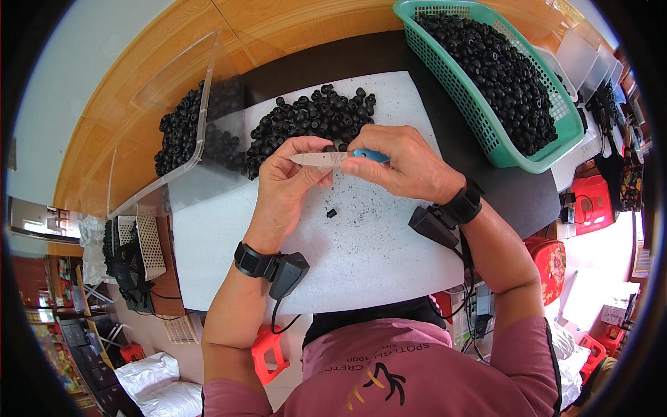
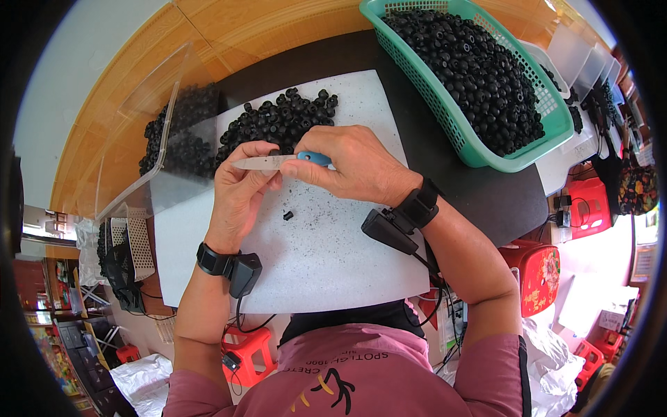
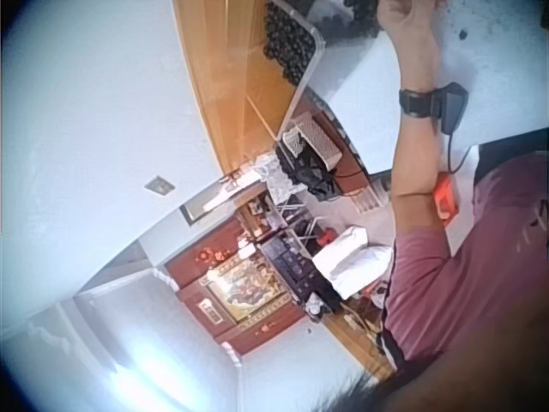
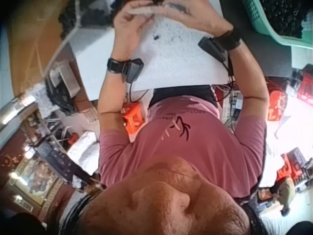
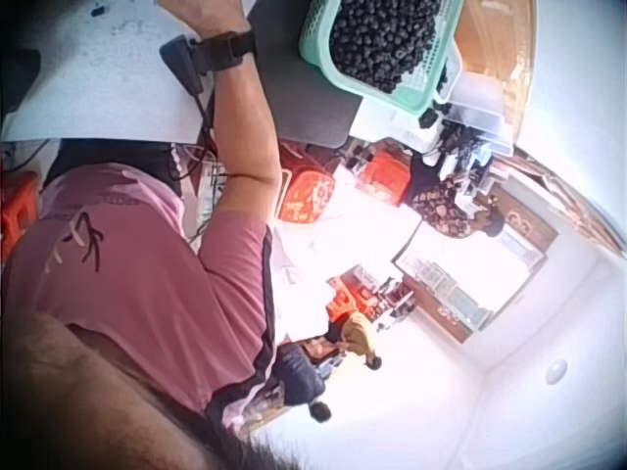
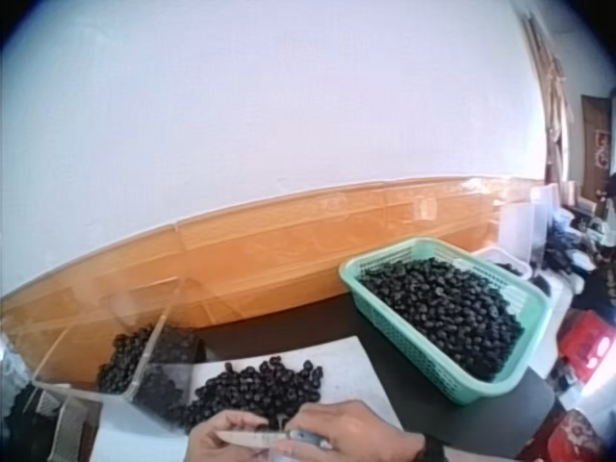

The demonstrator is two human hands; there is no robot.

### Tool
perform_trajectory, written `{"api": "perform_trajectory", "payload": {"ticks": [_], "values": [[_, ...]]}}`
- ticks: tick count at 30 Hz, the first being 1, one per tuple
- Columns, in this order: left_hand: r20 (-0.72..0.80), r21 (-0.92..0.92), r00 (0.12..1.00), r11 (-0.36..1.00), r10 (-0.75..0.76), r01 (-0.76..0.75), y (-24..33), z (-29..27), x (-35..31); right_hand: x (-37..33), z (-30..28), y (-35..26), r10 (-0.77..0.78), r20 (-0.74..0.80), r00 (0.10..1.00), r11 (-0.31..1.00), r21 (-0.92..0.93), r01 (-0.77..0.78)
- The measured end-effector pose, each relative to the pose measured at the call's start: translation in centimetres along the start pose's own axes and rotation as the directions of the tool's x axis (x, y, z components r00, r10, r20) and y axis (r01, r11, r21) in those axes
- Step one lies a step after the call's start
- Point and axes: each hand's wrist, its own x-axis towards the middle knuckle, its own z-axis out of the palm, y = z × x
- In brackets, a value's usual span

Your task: The recorder uses a small knife to process and cut small dark fruits at a work table.

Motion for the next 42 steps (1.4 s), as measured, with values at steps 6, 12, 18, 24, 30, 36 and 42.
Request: {"api": "perform_trajectory", "payload": {"ticks": [6,12,18,24,30,36,42], "values": [[0.001,0.012,1.000,1.000,0.006,-0.006,-0.1,-0.2,0.0,0.1,0.0,-0.1,0.003,-0.016,1.000,1.000,0.001,-0.003],[0.039,0.006,0.999,1.000,0.009,-0.010,0.4,-0.1,-0.3,0.1,0.1,0.7,-0.003,-0.044,0.999,0.999,0.040,0.005],[0.046,0.004,0.999,1.000,0.002,-0.002,0.8,0.6,-0.1,0.6,-0.4,0.4,0.315,-0.125,0.941,0.917,0.297,-0.268],[0.070,0.119,0.996,0.991,0.058,-0.066,-0.1,0.5,-0.3,0.6,0.0,-1.4,0.259,0.108,0.960,0.890,0.358,-0.281],[0.070,0.061,0.996,0.997,-0.058,0.053,1.0,0.7,-0.6,0.2,-0.4,-1.8,0.342,0.118,0.932,0.831,0.425,-0.359],[-0.131,-0.686,0.959,0.675,0.251,-0.271,7.5,1.0,0.5,0.0,-0.5,-0.7,0.367,0.040,0.929,0.849,0.395,-0.353],[0.068,-0.189,0.987,0.973,0.147,-0.132,5.6,0.3,0.3,0.6,-1.3,-1.4,0.405,-0.014,0.914,0.832,0.421,-0.362]]}}
